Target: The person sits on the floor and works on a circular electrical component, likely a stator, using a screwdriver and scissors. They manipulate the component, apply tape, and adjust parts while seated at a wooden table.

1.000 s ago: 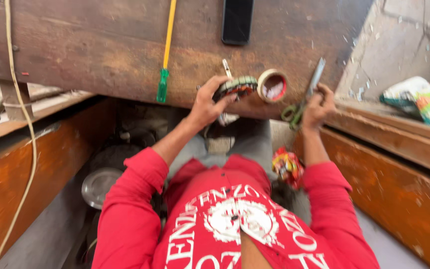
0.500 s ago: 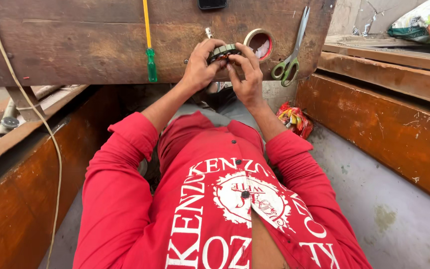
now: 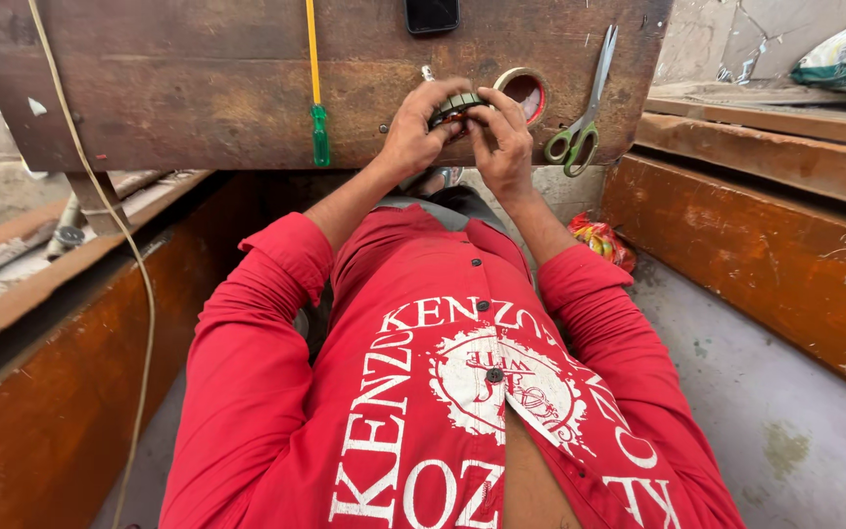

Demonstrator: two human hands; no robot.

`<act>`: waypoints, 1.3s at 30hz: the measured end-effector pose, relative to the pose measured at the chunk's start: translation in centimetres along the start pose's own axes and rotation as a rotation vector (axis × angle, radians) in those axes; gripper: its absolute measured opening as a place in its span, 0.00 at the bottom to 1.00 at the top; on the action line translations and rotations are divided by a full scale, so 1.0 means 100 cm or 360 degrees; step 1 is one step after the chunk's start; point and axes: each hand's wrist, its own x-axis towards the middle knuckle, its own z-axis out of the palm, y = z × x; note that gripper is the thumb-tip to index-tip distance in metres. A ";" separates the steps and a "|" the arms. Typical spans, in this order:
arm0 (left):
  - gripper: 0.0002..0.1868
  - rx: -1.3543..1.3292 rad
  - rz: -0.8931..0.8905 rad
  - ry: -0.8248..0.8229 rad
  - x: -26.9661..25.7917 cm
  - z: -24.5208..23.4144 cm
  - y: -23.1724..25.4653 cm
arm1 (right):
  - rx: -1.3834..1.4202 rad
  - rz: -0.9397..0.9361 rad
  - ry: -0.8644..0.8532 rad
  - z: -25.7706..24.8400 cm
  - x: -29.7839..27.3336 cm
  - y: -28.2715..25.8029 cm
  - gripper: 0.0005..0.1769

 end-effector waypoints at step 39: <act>0.20 0.0052 0.0134 -0.0129 0.005 -0.007 -0.033 | -0.0288 -0.0137 0.0005 0.016 0.013 -0.014 0.13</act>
